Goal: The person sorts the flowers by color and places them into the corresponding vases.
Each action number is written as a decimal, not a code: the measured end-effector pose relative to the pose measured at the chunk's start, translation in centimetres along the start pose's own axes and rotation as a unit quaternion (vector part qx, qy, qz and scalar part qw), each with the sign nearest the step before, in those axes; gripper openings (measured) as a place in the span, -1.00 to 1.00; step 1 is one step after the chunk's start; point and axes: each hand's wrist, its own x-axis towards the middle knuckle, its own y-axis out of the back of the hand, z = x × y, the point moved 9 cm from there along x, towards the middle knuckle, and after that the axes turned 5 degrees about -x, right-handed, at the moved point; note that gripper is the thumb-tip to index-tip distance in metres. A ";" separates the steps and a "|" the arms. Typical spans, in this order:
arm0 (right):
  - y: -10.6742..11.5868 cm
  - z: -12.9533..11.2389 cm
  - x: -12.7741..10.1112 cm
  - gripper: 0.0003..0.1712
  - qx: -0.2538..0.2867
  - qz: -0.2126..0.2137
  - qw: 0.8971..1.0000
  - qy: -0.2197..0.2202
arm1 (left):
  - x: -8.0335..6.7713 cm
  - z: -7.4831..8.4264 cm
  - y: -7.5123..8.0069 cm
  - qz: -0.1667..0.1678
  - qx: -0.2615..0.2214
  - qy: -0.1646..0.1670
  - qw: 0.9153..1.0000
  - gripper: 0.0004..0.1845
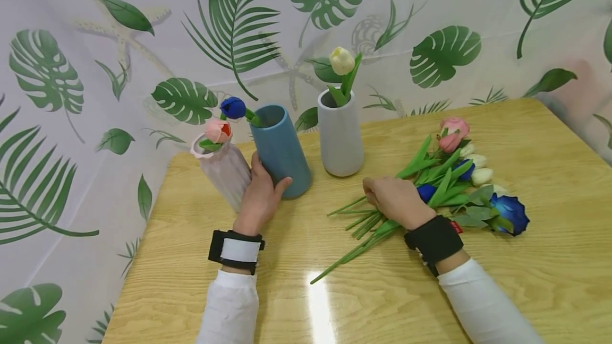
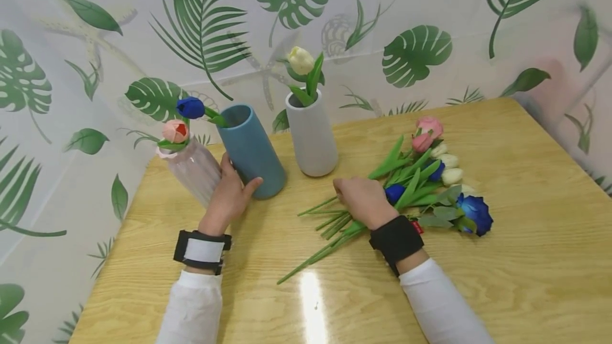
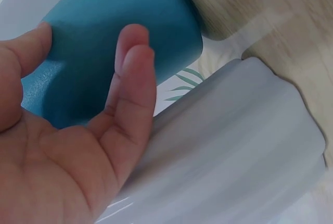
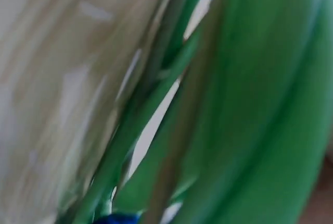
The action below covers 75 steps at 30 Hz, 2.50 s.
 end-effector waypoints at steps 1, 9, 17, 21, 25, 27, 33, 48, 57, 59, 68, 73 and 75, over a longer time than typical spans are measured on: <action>0.1 0.0 0.1 -0.82 0.020 0.003 1.000 -0.002 | 0.0 0.0 0.0 0.000 0.000 0.000 1.000 0.02; 1.0 0.3 0.2 -0.64 0.342 0.058 0.933 -0.096 | -0.1 -0.1 0.0 0.001 0.001 -0.003 1.000 0.03; 0.2 0.4 -0.6 -0.69 0.678 0.127 0.691 -0.215 | -0.1 0.1 0.1 -0.001 0.005 0.001 1.000 0.05; -0.6 -0.3 -0.8 -0.88 0.785 0.119 0.554 -0.250 | -0.1 0.0 0.0 0.001 0.006 0.002 1.000 0.05; -1.6 -0.8 -1.2 -0.66 0.829 0.088 0.468 -0.295 | -0.1 0.1 0.0 0.003 0.005 0.005 1.000 0.04; -1.9 -0.9 -1.3 -0.48 0.832 0.079 0.453 -0.310 | -0.1 0.1 0.1 0.003 0.005 0.008 1.000 0.03; -1.6 -0.8 -1.3 -0.37 0.823 0.075 0.475 -0.302 | -0.2 0.2 0.1 0.000 0.007 0.006 1.000 0.00; 0.5 -2.2 -0.7 -0.86 0.801 0.099 0.548 -0.220 | -0.9 0.2 0.5 -0.045 0.069 0.017 0.996 -0.20; 1.0 -2.5 -0.9 -0.76 0.810 0.109 0.533 -0.220 | -2.7 -1.2 2.2 -0.226 0.117 -0.016 0.967 -0.51; 1.1 -2.5 -0.9 -0.73 0.810 0.113 0.532 -0.219 | -3.1 -1.5 2.6 -0.247 0.105 -0.026 0.963 -0.58; 2.3 -2.6 -1.1 -0.83 0.781 0.167 0.571 -0.192 | -3.5 -4.7 5.0 -0.259 0.078 0.036 0.962 -0.56; 4.1 -3.5 -1.4 -0.82 0.718 0.246 0.637 -0.136 | -3.4 -6.4 6.3 -0.226 0.096 0.103 0.964 -0.37; 4.9 -4.2 -1.5 -0.82 0.683 0.280 0.667 -0.101 | -3.4 -6.7 6.6 -0.214 0.083 0.121 0.966 -0.14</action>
